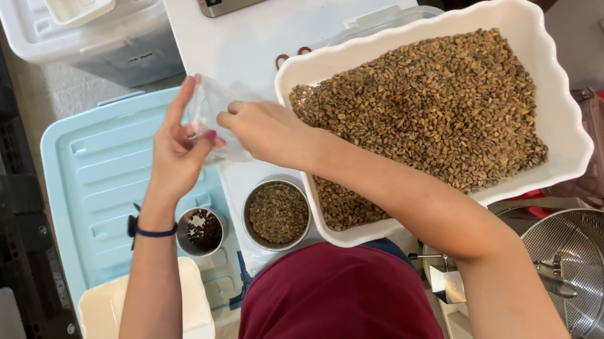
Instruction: Sorting through roasted coffee beans in a tray to remove defects
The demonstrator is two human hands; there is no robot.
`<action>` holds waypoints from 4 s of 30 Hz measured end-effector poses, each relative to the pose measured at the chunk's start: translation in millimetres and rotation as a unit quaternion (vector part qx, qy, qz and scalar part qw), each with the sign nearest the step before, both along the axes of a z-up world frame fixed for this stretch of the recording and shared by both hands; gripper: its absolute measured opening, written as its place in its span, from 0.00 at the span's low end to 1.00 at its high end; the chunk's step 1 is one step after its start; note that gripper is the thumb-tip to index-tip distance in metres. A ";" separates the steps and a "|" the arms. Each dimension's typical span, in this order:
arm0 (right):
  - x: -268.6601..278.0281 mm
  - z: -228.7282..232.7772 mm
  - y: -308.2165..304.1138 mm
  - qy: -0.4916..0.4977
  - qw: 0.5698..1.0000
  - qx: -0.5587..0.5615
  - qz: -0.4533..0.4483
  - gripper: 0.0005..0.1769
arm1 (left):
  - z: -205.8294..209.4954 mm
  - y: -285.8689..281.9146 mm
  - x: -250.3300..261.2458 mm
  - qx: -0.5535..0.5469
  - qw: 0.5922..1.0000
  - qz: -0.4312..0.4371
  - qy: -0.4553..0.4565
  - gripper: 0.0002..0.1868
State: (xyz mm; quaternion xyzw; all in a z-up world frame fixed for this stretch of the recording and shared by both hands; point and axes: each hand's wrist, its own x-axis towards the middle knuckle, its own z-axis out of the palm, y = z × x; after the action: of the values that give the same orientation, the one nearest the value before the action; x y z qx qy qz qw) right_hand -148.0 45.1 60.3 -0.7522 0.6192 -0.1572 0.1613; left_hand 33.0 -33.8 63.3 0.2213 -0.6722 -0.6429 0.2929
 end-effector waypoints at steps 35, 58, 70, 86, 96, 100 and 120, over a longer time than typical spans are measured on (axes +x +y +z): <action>-209.3 -6.4 167.8 0.045 0.985 -0.012 -0.167 0.02 | 32.9 171.6 -70.7 -0.109 0.965 0.194 -0.140 0.32; -196.5 19.0 147.1 -0.271 0.956 0.066 -0.093 0.13 | 40.3 200.6 -98.4 -0.051 0.957 0.194 -0.211 0.28; -203.7 -25.3 139.8 -0.069 0.990 0.112 -0.056 0.12 | 36.6 201.4 -98.8 -0.053 0.957 0.209 -0.194 0.28; -197.8 7.8 149.8 -0.248 0.964 0.052 -0.081 0.10 | 22.9 199.9 -95.0 -0.052 0.958 0.211 -0.187 0.30; -192.7 -15.6 140.9 -0.099 0.991 0.067 -0.064 0.07 | 22.5 200.0 -95.5 -0.053 0.958 0.213 -0.182 0.30; -193.2 -4.7 144.0 -0.149 0.984 0.059 -0.073 0.06 | 22.5 200.2 -95.7 -0.055 0.957 0.217 -0.182 0.30; -165.8 32.8 159.2 -0.202 0.967 0.150 -0.032 0.11 | 18.9 199.0 -93.4 -0.053 0.960 0.217 -0.167 0.30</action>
State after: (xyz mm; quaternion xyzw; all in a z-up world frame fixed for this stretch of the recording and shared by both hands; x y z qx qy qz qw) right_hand -313.8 204.3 93.1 -0.6520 0.6142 -0.2164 0.3885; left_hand -60.3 165.2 82.2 0.4500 -0.6806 -0.4814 0.3200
